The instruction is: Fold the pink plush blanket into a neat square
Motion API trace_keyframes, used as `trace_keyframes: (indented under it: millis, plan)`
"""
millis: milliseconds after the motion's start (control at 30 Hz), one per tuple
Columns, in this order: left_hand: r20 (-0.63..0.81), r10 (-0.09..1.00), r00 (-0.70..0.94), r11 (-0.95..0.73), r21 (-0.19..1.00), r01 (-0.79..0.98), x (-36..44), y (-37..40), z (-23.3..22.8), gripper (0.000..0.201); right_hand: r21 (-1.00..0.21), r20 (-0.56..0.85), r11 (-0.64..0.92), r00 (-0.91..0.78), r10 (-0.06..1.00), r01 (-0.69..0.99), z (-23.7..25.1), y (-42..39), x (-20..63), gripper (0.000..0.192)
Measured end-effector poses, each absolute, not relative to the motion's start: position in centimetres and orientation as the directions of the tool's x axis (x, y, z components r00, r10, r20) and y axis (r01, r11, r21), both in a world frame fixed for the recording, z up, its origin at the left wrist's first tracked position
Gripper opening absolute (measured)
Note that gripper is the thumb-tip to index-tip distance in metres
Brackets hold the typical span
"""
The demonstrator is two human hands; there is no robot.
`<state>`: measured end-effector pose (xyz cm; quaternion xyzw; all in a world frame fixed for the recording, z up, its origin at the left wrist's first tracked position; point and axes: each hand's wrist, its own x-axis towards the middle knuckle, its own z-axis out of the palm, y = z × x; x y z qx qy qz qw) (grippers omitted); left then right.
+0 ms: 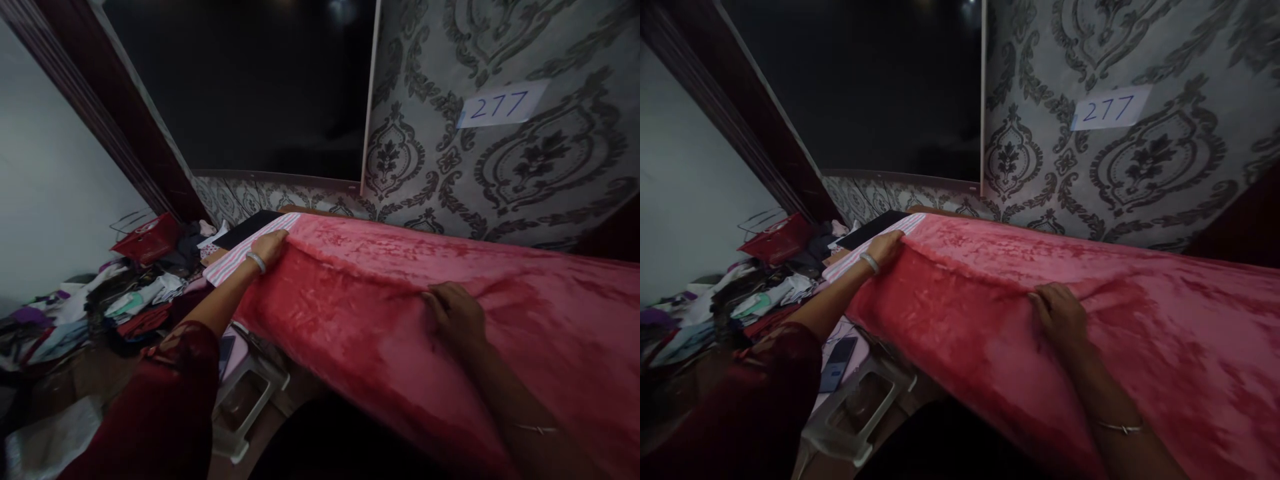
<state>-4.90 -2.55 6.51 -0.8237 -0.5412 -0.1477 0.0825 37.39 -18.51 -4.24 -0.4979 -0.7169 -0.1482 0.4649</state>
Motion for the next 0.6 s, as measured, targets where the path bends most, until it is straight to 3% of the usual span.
trace_keyframes:
  millis: [200, 300, 433, 600]
  plan:
    - [0.341, 0.842, 0.419, -0.382, -0.173, 0.908, -5.0, -3.6, 10.3, 0.018, -0.303, 0.798, 0.452, -0.037, 0.602, 0.839, -3.1, -18.8, 37.1, 0.042]
    - [0.412, 0.826, 0.385, -0.344, -0.172, 0.923, -5.8, -3.5, 11.9, 0.016, -0.301, 0.821, 0.469, -0.024, 0.57, 0.831, -1.4, -19.2, 36.9, 0.039]
    - [0.492, 0.795, 0.355, -0.279, -0.223, 0.934, -6.4, -3.1, 13.4, 0.03, -0.28, 0.844, 0.484, -0.028, 0.535, 0.829, 1.0, -19.7, 37.0, 0.038]
    - [0.353, 0.888, 0.295, -0.186, -0.311, 0.932, -4.9, -3.2, 14.1, 0.043, -0.323, 0.79, 0.476, -0.044, 0.612, 0.818, 1.2, -19.3, 37.3, 0.037]
